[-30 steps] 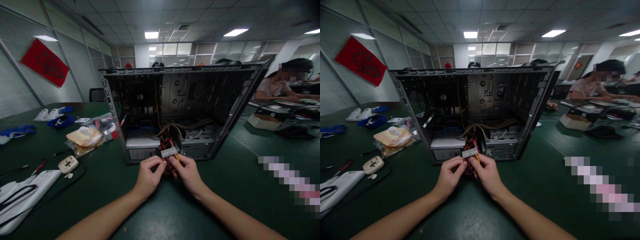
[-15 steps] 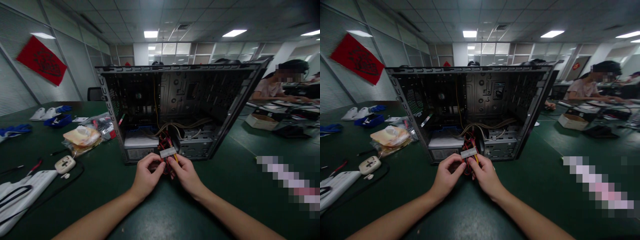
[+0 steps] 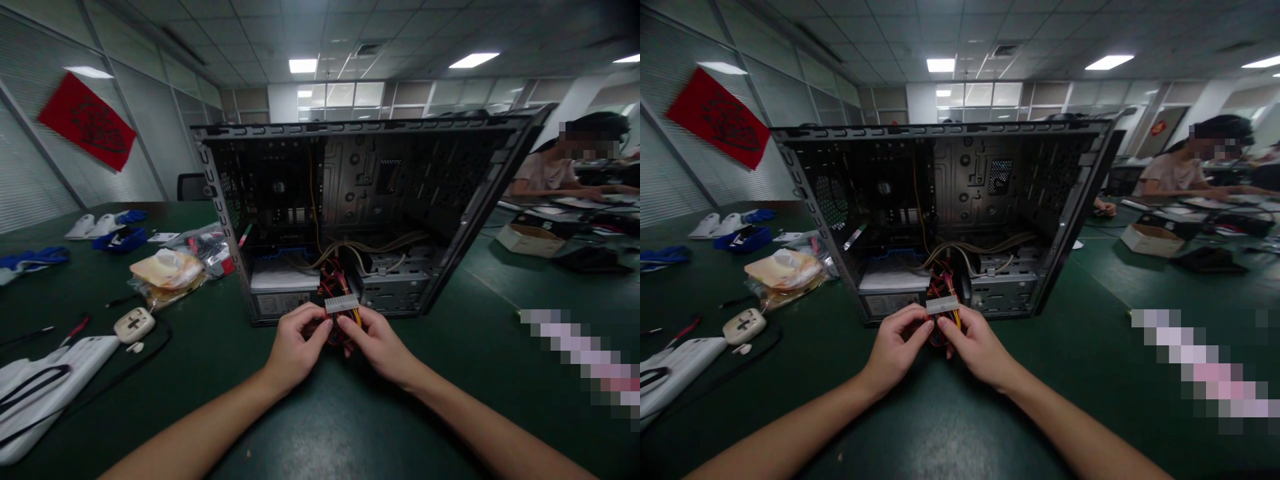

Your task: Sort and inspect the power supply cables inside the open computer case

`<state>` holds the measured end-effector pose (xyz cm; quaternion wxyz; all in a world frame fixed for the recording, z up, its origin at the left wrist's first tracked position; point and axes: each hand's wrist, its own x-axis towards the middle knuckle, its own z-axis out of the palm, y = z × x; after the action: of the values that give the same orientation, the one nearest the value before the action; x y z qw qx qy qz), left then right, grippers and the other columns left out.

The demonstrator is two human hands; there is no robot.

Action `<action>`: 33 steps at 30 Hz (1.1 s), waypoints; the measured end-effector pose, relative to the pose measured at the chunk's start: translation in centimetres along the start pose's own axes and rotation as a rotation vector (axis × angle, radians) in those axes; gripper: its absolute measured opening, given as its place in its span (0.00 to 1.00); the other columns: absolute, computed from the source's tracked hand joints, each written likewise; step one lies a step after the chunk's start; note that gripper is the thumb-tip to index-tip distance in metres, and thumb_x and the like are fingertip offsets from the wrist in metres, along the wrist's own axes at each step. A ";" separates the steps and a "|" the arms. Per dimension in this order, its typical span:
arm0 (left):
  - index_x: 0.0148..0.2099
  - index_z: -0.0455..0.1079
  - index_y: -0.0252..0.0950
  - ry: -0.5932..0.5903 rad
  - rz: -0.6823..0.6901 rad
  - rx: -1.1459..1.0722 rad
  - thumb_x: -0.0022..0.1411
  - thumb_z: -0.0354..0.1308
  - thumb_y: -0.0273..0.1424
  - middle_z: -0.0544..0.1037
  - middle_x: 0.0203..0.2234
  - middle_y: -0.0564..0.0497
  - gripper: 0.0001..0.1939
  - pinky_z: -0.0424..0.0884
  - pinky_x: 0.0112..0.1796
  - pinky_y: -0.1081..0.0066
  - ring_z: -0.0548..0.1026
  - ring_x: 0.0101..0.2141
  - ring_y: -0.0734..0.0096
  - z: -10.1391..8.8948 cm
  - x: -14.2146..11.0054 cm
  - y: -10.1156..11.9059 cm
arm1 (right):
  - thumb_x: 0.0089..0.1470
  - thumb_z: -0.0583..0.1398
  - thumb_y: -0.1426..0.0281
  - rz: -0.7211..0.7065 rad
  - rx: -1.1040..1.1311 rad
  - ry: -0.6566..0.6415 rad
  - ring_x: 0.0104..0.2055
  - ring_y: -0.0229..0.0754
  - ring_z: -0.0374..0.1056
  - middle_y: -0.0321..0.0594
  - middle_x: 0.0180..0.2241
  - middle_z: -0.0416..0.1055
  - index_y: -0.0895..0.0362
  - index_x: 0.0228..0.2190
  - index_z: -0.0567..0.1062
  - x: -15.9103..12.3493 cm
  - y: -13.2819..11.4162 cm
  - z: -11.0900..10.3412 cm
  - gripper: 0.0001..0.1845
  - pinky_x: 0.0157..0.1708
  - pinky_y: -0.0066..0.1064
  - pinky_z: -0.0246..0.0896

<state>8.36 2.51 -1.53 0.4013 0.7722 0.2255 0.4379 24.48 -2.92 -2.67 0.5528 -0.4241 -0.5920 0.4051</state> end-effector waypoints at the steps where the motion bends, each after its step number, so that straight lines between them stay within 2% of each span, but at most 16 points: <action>1: 0.33 0.72 0.33 0.004 0.008 0.019 0.63 0.56 0.29 0.71 0.27 0.50 0.07 0.65 0.29 0.75 0.69 0.28 0.71 0.0 0.0 0.0 | 0.60 0.57 0.55 -0.011 -0.019 -0.001 0.27 0.35 0.63 0.37 0.30 0.64 0.59 0.38 0.73 0.0 0.0 0.0 0.19 0.22 0.24 0.70; 8: 0.30 0.70 0.34 -0.026 0.017 0.048 0.64 0.56 0.30 0.71 0.26 0.51 0.09 0.65 0.31 0.74 0.69 0.29 0.71 0.0 -0.1 -0.3 | 0.64 0.54 0.60 -0.128 -0.257 0.032 0.26 0.36 0.64 0.37 0.29 0.65 0.58 0.33 0.71 0.0 0.2 -0.1 0.15 0.23 0.25 0.67; 14: 0.30 0.73 0.33 -0.008 -0.016 0.012 0.62 0.58 0.30 0.72 0.26 0.51 0.09 0.64 0.30 0.74 0.69 0.28 0.71 0.0 -0.1 -0.5 | 0.63 0.56 0.66 -0.257 -0.463 0.099 0.33 0.41 0.66 0.41 0.32 0.70 0.58 0.34 0.74 0.0 -0.1 -0.5 0.10 0.30 0.28 0.65; 21: 0.31 0.76 0.32 0.001 -0.056 -0.052 0.61 0.60 0.32 0.76 0.28 0.48 0.09 0.68 0.34 0.72 0.73 0.30 0.68 0.2 -0.1 -0.4 | 0.60 0.59 0.63 -0.118 -0.359 0.115 0.32 0.40 0.66 0.39 0.31 0.70 0.58 0.33 0.74 -0.1 -0.4 -0.5 0.11 0.28 0.26 0.65; 25: 0.33 0.77 0.32 -0.008 -0.049 -0.002 0.60 0.61 0.31 0.77 0.28 0.49 0.07 0.68 0.33 0.72 0.74 0.31 0.68 0.1 0.1 -0.5 | 0.60 0.59 0.59 -0.029 -0.216 0.091 0.31 0.39 0.66 0.38 0.31 0.69 0.58 0.33 0.74 -0.1 -0.3 -0.4 0.14 0.26 0.27 0.67; 29: 0.32 0.75 0.32 0.008 -0.051 0.058 0.59 0.59 0.28 0.76 0.26 0.50 0.05 0.68 0.30 0.74 0.73 0.28 0.69 0.1 0.0 -0.5 | 0.60 0.59 0.58 -0.013 -0.141 0.069 0.28 0.37 0.65 0.37 0.29 0.69 0.58 0.33 0.76 -0.1 -0.6 -0.2 0.16 0.25 0.26 0.66; 33: 0.35 0.74 0.31 -0.005 -0.122 -0.026 0.58 0.58 0.28 0.78 0.27 0.50 0.05 0.72 0.30 0.74 0.76 0.28 0.69 0.5 -0.2 -0.5 | 0.59 0.59 0.56 0.013 -0.075 0.052 0.26 0.36 0.64 0.37 0.28 0.68 0.59 0.32 0.76 -0.1 -0.3 -0.1 0.18 0.24 0.26 0.66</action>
<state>8.66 2.43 -2.19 0.4377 0.7529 0.2655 0.4135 24.58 -3.10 -2.36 0.5490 -0.4586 -0.5895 0.3752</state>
